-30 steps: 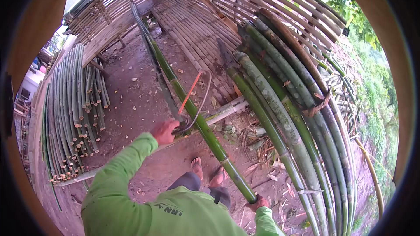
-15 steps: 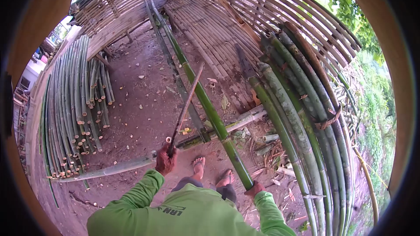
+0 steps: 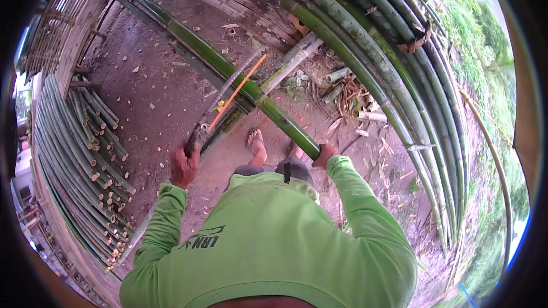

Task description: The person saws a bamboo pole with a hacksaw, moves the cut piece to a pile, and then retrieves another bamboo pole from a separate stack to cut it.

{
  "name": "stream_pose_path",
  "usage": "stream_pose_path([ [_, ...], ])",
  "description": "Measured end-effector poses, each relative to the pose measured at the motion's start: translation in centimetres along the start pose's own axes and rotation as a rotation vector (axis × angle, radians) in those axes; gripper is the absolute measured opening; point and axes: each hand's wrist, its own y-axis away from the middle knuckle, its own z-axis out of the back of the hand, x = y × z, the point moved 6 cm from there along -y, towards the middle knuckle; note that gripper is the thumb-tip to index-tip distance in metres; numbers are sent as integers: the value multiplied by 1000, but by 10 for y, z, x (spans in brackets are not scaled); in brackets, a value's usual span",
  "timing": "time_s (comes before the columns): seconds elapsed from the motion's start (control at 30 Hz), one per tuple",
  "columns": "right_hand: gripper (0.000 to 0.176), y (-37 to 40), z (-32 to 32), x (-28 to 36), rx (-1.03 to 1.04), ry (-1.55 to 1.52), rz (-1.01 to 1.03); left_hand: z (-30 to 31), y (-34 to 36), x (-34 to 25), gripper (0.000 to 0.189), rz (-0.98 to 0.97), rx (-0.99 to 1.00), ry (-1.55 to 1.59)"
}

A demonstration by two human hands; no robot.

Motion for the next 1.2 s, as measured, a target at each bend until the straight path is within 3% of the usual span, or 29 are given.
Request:
stream_pose_path([
  [0.13, 55, -7, -13, 2, 50, -67, 41, -24, 22, 14, 29, -38, 127, -13],
  [0.4, 61, 1, -9, 12, 41, -54, 10, -39, 23, 44, 27, -82, 179, -110],
  [0.6, 66, -5, -25, -4, -80, -44, 5, -41, 20, 58, 28, -24, 224, -74],
  [0.73, 67, -28, -42, -25, -60, -27, 69, -25, 17, 33, 23, -33, 189, -58],
  [0.8, 65, 1, -17, 3, 13, -48, 4, -25, 18, 27, 23, -2, 185, -47],
  [1.03, 56, 40, 7, 13, -117, 54, -31, -24, 28, -10, 23, -21, 230, -94],
  [1.13, 56, 40, 5, -3, -136, 50, -33, -28, 35, -13, 21, 17, 159, -42],
  [1.2, 57, 40, 8, -8, -142, 69, -27, -31, 41, -16, 25, 63, 233, -89],
])
